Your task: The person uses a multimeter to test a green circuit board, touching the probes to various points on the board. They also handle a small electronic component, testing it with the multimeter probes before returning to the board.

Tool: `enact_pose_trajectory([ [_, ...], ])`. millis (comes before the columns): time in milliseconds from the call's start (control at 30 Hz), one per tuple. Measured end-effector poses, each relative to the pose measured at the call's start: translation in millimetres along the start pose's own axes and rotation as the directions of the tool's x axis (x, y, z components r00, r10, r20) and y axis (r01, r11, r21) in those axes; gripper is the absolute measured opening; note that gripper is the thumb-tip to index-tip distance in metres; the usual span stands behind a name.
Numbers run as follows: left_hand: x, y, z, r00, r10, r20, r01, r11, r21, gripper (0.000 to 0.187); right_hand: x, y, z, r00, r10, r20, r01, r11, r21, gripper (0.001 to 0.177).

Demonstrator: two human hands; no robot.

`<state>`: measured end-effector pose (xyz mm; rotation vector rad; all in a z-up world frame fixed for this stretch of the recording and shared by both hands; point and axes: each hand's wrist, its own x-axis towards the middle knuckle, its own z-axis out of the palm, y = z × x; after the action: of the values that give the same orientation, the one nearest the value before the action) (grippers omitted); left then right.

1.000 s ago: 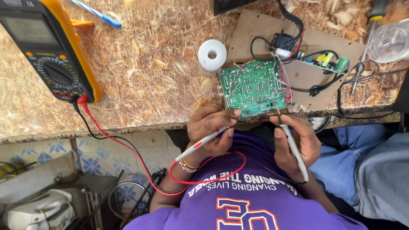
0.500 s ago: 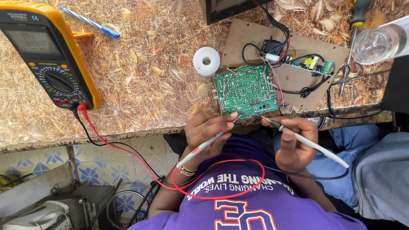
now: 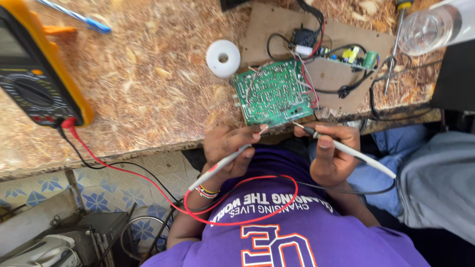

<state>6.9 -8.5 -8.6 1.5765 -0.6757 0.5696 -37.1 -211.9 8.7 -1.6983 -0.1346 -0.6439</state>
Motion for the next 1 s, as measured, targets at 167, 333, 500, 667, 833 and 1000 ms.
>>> enact_pose_trajectory([
  [167,-1,-1,1,1.000,0.006,0.000,-0.006,0.999,-0.047,0.028,3,-10,6,0.999,0.028,-0.023,-0.028,1.000,-0.009,0.031],
  [333,0,-4,1,0.999,0.032,-0.019,-0.032,0.999,-0.003,0.028,6,-10,12,0.999,0.036,-0.023,-0.037,0.999,-0.026,0.030],
  [500,-3,-6,2,0.999,0.053,0.001,-0.053,0.999,-0.009,0.028,6,-6,13,1.000,-0.001,0.002,0.001,1.000,-0.023,0.030],
  [667,-4,-6,2,0.999,0.047,-0.005,-0.047,0.999,-0.015,0.027,8,-6,12,1.000,0.020,0.017,-0.020,1.000,-0.011,0.028],
  [833,1,-4,0,0.999,0.044,0.026,-0.044,0.999,-0.011,0.027,7,0,9,0.999,0.012,0.052,-0.013,1.000,0.020,0.028],
  [1000,5,-2,-1,0.999,0.042,0.033,-0.040,0.999,-0.037,0.024,7,1,7,1.000,0.012,0.022,-0.012,1.000,0.011,0.028],
])
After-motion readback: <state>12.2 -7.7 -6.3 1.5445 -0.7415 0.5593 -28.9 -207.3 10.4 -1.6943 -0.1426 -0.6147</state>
